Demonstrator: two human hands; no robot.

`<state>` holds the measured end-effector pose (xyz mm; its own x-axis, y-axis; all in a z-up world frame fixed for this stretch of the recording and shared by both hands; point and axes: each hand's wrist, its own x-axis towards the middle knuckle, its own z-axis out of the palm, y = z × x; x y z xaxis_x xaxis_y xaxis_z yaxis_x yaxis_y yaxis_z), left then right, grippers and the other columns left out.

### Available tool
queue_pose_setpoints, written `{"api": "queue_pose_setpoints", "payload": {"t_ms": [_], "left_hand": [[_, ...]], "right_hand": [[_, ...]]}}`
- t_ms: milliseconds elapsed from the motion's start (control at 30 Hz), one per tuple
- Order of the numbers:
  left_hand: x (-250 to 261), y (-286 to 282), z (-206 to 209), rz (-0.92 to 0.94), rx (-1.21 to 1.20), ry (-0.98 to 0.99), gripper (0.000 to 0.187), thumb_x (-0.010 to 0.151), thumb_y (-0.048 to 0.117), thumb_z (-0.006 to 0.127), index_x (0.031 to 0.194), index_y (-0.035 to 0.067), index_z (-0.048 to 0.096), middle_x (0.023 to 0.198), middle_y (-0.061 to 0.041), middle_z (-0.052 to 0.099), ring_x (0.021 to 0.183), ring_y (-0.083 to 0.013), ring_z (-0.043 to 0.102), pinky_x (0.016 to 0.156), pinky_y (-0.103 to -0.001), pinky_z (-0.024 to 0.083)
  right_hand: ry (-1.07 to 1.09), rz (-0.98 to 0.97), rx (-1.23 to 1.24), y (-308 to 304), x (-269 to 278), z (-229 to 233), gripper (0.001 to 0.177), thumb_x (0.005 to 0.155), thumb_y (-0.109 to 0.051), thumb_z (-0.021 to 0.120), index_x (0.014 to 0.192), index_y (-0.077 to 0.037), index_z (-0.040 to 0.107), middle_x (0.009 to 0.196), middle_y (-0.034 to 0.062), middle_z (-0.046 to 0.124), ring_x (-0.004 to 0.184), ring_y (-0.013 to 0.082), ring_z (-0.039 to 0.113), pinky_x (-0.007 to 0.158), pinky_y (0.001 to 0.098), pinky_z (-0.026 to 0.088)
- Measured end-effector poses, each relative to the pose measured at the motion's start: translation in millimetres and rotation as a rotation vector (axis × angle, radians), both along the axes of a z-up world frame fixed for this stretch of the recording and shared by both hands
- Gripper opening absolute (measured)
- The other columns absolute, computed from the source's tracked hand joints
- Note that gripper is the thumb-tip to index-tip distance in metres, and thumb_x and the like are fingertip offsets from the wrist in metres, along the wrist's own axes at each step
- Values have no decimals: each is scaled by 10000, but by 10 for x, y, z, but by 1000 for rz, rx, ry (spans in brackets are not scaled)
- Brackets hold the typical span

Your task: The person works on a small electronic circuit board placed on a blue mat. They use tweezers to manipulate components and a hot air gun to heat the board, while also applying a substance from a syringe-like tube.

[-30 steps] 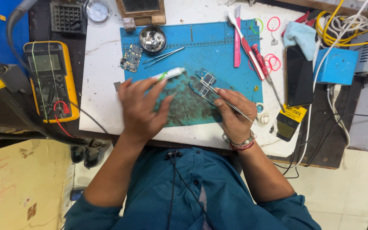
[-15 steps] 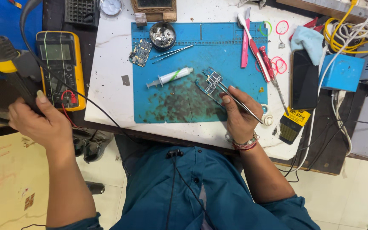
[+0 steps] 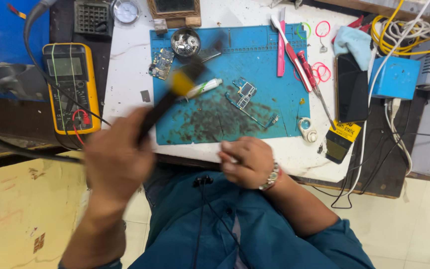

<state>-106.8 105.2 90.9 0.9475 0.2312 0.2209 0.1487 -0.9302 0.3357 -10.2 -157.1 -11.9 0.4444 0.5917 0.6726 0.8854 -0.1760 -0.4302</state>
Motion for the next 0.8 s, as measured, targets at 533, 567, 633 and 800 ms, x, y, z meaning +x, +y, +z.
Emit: {"api": "queue_pose_setpoints", "payload": {"t_ms": [533,567,633,800], "left_hand": [[418,-834,-770,-285,-643,-564,576,1057,447,528,1344,-49,465,1275,-289,542,1196,-422,547,1073,-475,439],[524,-819,-776,-304,-689,-594,562,1055,446,509,1361,-23,458,1323,-282,514,1251,-402,527,1118,-468,429],[672,-795,-784,-333,-779,-653,540,1052,445,473,1395,30,444,1418,-266,459,1360,-362,487,1209,-453,410],[1101,-721,-762,-262,-1495,-718,154,1097,207,558,1169,77,517,1157,-201,660,1104,-340,683,1097,-491,550]], "right_hand": [[14,-155,27,423,267,708,322,888,-31,809,1171,-69,660,1211,137,729,819,250,729,698,353,542],[40,-127,35,421,235,701,335,885,-34,811,1180,-77,659,1210,129,732,822,244,733,700,352,541],[36,-140,68,391,212,629,373,888,-40,810,1213,-64,630,1249,169,703,828,259,721,710,345,548],[256,-208,156,-26,258,269,430,985,-188,646,1376,-66,513,1246,113,730,851,161,715,742,313,561]]}}
